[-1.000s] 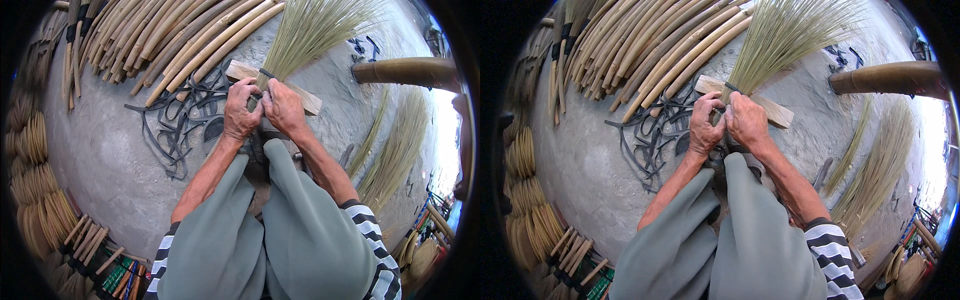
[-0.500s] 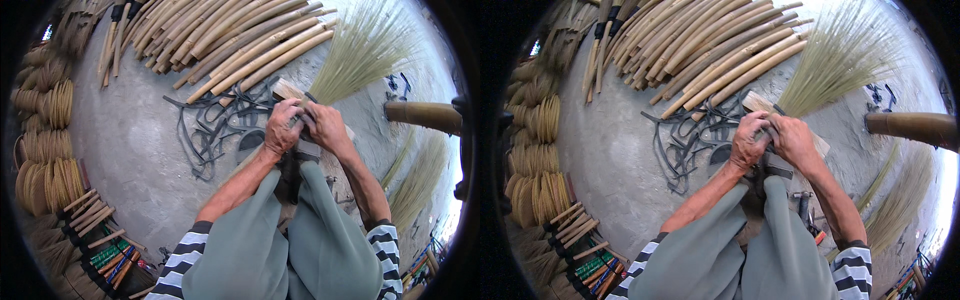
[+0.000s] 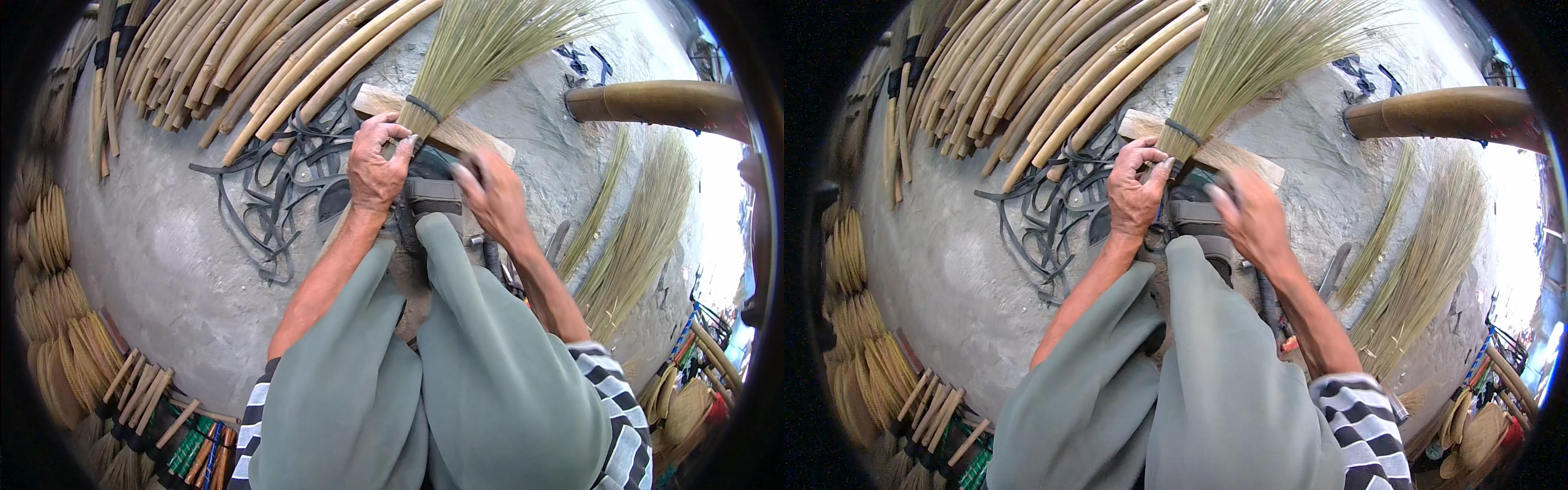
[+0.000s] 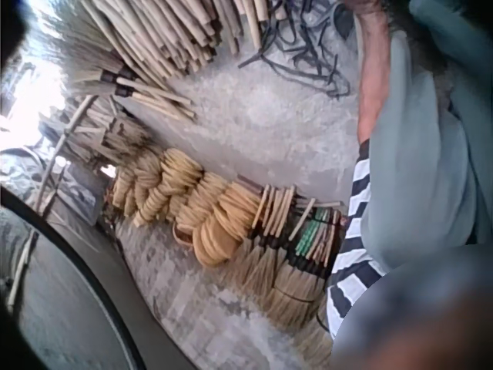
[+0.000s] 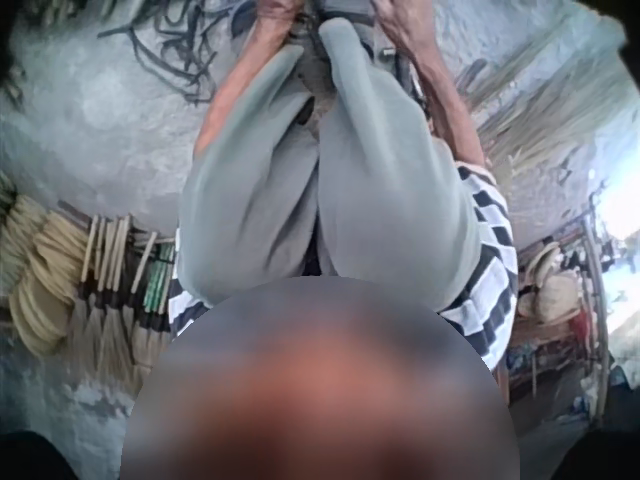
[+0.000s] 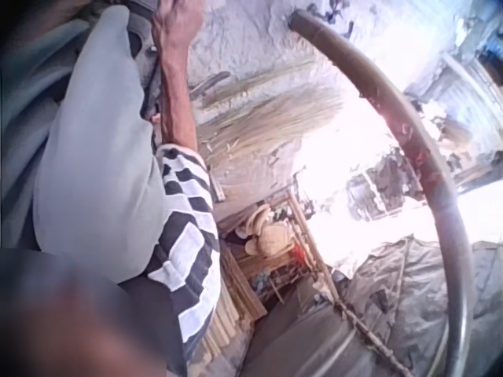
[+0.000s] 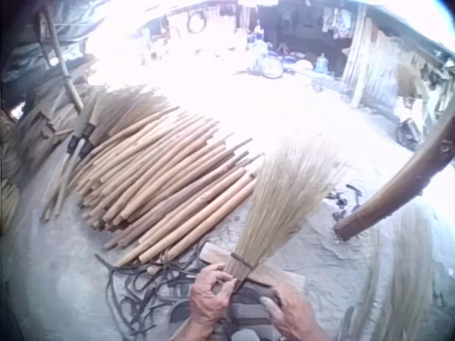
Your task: The person is making a broom by hand. They wrap a black strap around a bundle of straw and secure it with a hammer. The person then cuts the excess strap with scissors and continues to wrap and secure the broom.
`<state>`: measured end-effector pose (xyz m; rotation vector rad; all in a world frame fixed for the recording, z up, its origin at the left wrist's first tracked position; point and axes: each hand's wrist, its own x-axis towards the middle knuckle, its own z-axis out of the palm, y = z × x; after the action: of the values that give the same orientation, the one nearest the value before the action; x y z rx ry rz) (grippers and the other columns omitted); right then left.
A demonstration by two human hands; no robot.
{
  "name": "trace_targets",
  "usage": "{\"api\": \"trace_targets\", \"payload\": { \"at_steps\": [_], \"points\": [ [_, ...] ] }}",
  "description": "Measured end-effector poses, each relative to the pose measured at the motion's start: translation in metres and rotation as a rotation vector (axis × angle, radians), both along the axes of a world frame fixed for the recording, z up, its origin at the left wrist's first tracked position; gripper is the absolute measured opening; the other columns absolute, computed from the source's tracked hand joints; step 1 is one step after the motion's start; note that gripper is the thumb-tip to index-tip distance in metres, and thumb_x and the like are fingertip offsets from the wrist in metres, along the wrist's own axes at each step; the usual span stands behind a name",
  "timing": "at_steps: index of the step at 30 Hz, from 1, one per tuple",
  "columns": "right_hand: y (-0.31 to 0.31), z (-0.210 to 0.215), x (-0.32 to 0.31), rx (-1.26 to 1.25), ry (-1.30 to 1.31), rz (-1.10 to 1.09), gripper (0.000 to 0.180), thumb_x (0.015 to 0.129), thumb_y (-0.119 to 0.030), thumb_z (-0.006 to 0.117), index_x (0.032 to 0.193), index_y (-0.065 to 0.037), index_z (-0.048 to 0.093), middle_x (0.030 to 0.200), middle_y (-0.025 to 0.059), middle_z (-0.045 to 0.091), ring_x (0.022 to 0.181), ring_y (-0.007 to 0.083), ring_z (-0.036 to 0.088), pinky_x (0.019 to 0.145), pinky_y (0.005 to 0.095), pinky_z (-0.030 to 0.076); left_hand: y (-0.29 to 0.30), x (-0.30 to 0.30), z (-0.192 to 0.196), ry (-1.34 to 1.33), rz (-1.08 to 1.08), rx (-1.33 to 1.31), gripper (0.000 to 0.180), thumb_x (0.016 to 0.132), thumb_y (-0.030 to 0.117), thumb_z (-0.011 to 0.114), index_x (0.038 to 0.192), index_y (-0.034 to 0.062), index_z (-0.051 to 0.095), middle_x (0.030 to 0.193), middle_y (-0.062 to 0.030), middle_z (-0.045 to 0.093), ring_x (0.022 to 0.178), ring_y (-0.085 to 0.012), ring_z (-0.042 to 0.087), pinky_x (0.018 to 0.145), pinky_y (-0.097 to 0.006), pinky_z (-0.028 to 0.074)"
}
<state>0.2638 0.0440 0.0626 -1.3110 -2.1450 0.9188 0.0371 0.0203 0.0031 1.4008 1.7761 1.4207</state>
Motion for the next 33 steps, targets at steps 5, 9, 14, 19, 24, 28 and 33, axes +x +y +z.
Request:
{"api": "trace_targets", "payload": {
  "at_steps": [5, 9, 14, 19, 24, 28, 33],
  "points": [
    [-0.124, -0.047, 0.115, -0.180, -0.345, -0.167, 0.029, 0.101, -0.022, 0.077, 0.109, 0.000, 0.060, 0.099, 0.0241, 0.061, 0.094, 0.0457, 0.062, 0.083, 0.0543, 0.050, 0.002, 0.002, 0.001, -0.016, 0.019, 0.003, 0.018, 0.088, 0.009, 0.084, 0.104, 0.0064, 0.078, 0.132, -0.0154, 0.077, 0.124, -0.0352, 0.071, 0.110, -0.045, 0.054],
    [-0.205, -0.112, 0.169, -0.176, -0.511, -0.191, 0.034, 0.097, -0.023, 0.081, 0.110, -0.002, 0.059, 0.099, 0.0239, 0.059, 0.097, 0.0472, 0.060, 0.085, 0.0548, 0.049, 0.001, 0.003, 0.003, 0.017, 0.030, 0.013, 0.018, 0.088, 0.009, 0.084, 0.104, 0.0064, 0.078, 0.131, -0.0156, 0.077, 0.124, -0.0351, 0.072, 0.110, -0.045, 0.054],
    [-0.232, -0.147, 0.181, -0.203, -0.529, -0.154, 0.034, 0.099, -0.024, 0.079, 0.116, -0.002, 0.059, 0.099, 0.0238, 0.062, 0.095, 0.0469, 0.063, 0.084, 0.0537, 0.051, 0.001, 0.005, 0.007, 0.044, 0.060, 0.026, 0.016, 0.087, 0.009, 0.084, 0.101, 0.0071, 0.077, 0.130, -0.0154, 0.078, 0.121, -0.0357, 0.073, 0.106, -0.045, 0.056],
    [-0.192, -0.090, 0.164, -0.255, -0.382, -0.247, 0.035, 0.100, -0.024, 0.078, 0.121, -0.003, 0.059, 0.098, 0.0236, 0.065, 0.092, 0.0467, 0.066, 0.082, 0.0525, 0.053, -0.001, 0.007, 0.008, 0.078, 0.100, 0.017, 0.016, 0.087, 0.011, 0.084, 0.100, 0.0088, 0.076, 0.130, -0.0127, 0.078, 0.119, -0.0377, 0.073, 0.102, -0.047, 0.058],
    [-0.131, -0.030, 0.111, -0.252, -0.198, -0.254, 0.037, 0.101, -0.024, 0.076, 0.127, -0.004, 0.059, 0.098, 0.0235, 0.068, 0.089, 0.0464, 0.069, 0.081, 0.0514, 0.055, -0.002, 0.007, 0.009, 0.056, 0.108, -0.003, 0.015, 0.088, 0.013, 0.084, 0.100, 0.0093, 0.076, 0.131, -0.0119, 0.078, 0.118, -0.0381, 0.073, 0.101, -0.047, 0.058],
    [-0.091, -0.003, 0.060, -0.216, -0.145, -0.137, 0.034, 0.104, -0.018, 0.074, 0.133, -0.006, 0.060, 0.102, 0.0242, 0.069, 0.090, 0.0472, 0.071, 0.081, 0.0511, 0.056, 0.000, 0.005, 0.010, 0.046, 0.090, -0.037, 0.016, 0.090, 0.012, 0.084, 0.102, 0.0050, 0.077, 0.133, -0.0157, 0.078, 0.122, -0.0365, 0.073, 0.106, -0.044, 0.057],
    [-0.053, 0.025, 0.009, -0.094, 0.050, -0.051, 0.029, 0.110, -0.016, 0.068, 0.136, -0.006, 0.060, 0.102, 0.0228, 0.069, 0.092, 0.0403, 0.070, 0.083, 0.0480, 0.055, -0.002, 0.005, 0.011, 0.029, 0.085, -0.056, 0.017, 0.089, 0.011, 0.084, 0.102, 0.0036, 0.077, 0.134, -0.0165, 0.077, 0.126, -0.0368, 0.073, 0.107, -0.044, 0.056]
  ]
}}
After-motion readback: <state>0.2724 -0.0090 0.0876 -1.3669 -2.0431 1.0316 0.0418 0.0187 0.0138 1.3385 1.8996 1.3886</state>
